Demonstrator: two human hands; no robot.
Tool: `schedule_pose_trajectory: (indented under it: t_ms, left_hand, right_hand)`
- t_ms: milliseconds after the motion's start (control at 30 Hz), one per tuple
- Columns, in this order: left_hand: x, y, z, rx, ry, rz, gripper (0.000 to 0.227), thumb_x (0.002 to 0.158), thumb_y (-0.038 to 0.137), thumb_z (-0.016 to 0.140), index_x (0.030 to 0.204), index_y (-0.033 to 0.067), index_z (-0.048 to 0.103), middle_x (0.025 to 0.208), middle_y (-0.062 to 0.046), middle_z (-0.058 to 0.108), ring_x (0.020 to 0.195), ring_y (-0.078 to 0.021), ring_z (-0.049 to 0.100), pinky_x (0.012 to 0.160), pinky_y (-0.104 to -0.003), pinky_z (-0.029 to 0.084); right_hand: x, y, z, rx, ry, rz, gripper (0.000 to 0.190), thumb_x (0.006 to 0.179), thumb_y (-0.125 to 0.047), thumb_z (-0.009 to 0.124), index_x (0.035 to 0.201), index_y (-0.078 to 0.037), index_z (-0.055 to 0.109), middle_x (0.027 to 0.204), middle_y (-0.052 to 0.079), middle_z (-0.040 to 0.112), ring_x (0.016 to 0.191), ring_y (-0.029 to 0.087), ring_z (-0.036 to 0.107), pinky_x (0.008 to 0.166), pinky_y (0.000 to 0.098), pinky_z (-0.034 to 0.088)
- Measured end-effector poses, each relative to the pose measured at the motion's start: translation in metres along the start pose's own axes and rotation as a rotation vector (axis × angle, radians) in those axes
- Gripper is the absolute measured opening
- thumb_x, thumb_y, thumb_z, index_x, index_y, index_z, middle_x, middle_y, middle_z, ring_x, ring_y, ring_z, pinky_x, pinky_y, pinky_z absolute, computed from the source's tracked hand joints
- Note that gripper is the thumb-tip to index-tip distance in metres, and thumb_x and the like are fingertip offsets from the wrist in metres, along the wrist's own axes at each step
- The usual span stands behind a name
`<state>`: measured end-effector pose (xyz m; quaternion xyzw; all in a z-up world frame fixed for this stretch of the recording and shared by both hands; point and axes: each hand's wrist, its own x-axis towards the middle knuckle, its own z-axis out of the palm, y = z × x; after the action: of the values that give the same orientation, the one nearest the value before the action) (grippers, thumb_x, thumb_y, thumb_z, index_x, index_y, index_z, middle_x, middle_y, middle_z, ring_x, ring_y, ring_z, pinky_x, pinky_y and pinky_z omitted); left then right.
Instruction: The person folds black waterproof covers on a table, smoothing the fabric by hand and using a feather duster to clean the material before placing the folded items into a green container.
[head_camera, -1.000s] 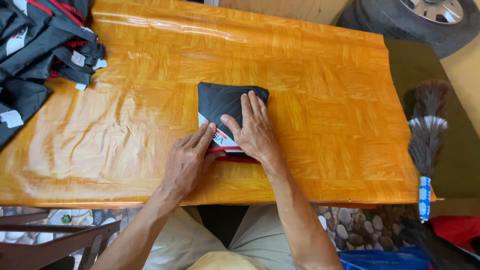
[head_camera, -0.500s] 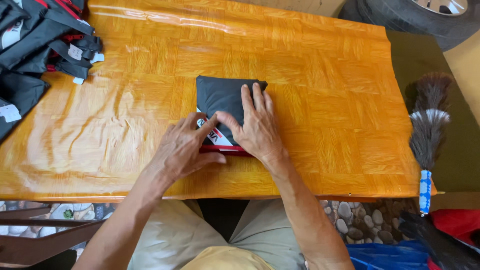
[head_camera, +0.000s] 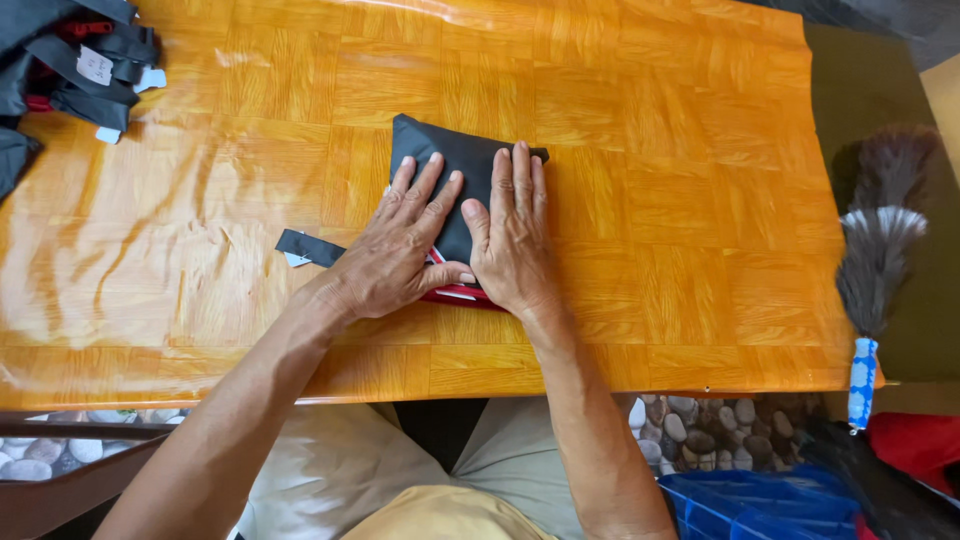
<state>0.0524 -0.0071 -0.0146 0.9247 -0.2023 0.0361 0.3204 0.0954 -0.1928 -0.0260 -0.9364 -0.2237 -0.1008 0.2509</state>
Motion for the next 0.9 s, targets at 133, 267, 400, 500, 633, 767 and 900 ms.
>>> schedule_pose_trajectory:
  t_ms: [133, 267, 400, 500, 633, 767, 900]
  left_hand:
    - [0.001, 0.0, 0.002, -0.024, -0.007, -0.027, 0.103, 0.089, 0.068, 0.067, 0.165, 0.011, 0.026, 0.171, -0.021, 0.015, 0.155, -0.0492, 0.004, 0.126, -0.056, 0.01]
    - [0.003, 0.001, 0.001, -0.005, -0.012, -0.036, 0.105, 0.088, 0.069, 0.067, 0.165, 0.0113, 0.026, 0.171, -0.02, 0.015, 0.155, -0.048, 0.003, 0.127, -0.054, 0.008]
    - [0.002, -0.002, 0.003, -0.033, -0.046, -0.056, 0.104, 0.089, 0.069, 0.067, 0.165, 0.0127, 0.025, 0.171, -0.021, 0.015, 0.156, -0.047, 0.0, 0.127, -0.054, 0.005]
    - [0.006, -0.002, 0.001, 0.014, -0.014, 0.023, 0.103, 0.088, 0.069, 0.068, 0.164, 0.0116, 0.029, 0.17, -0.022, 0.02, 0.157, -0.0447, 0.007, 0.128, -0.054, 0.005]
    - [-0.009, -0.002, -0.007, -0.014, 0.162, 0.222, 0.075, 0.09, 0.055, 0.073, 0.151, 0.0159, 0.054, 0.156, -0.016, 0.05, 0.152, -0.0401, 0.031, 0.127, -0.056, 0.013]
    - [-0.032, -0.003, 0.009, 0.064, 0.458, 0.39, 0.03, 0.09, 0.037, 0.081, 0.114, 0.0202, 0.077, 0.136, -0.006, 0.068, 0.138, -0.0351, 0.054, 0.115, -0.059, 0.035]
    - [-0.04, -0.003, 0.022, 0.129, 0.563, 0.484, 0.022, 0.09, 0.027, 0.078, 0.111, 0.0199, 0.078, 0.125, -0.005, 0.074, 0.125, -0.0319, 0.067, 0.115, -0.051, 0.043]
  right_hand:
    - [0.001, 0.004, 0.006, -0.022, -0.001, 0.006, 0.064, 0.112, -0.039, 0.037, 0.16, 0.003, 0.028, 0.166, 0.03, 0.019, 0.154, 0.048, 0.016, 0.126, 0.0561, 0.016]
    - [0.005, 0.004, 0.003, -0.032, -0.024, 0.012, 0.066, 0.111, -0.042, 0.036, 0.16, 0.002, 0.028, 0.165, 0.03, 0.02, 0.154, 0.048, 0.017, 0.126, 0.0559, 0.016]
    - [0.004, 0.016, 0.005, 0.042, -0.097, 0.003, 0.073, 0.111, -0.048, 0.041, 0.163, -0.001, 0.023, 0.167, 0.031, 0.013, 0.153, 0.053, 0.01, 0.125, 0.0605, 0.011]
    - [0.0, 0.015, -0.01, 0.075, -0.154, -0.053, 0.073, 0.109, -0.053, 0.046, 0.167, -0.018, 0.018, 0.17, 0.026, 0.001, 0.153, 0.056, 0.003, 0.125, 0.0656, 0.009]
    - [-0.01, 0.01, -0.025, 0.065, -0.048, -0.168, 0.07, 0.106, -0.052, 0.055, 0.165, -0.025, 0.03, 0.169, 0.026, 0.01, 0.152, 0.057, 0.012, 0.122, 0.0665, 0.018]
    - [-0.027, 0.007, -0.03, 0.166, 0.216, -0.509, 0.03, 0.1, -0.038, 0.067, 0.121, -0.018, 0.072, 0.155, 0.01, 0.048, 0.146, 0.037, 0.042, 0.124, 0.0527, 0.023]
    - [-0.045, 0.001, -0.034, 0.248, 0.247, -0.636, 0.018, 0.093, -0.033, 0.077, 0.101, -0.018, 0.074, 0.135, 0.006, 0.069, 0.133, 0.032, 0.061, 0.127, 0.0564, 0.015]
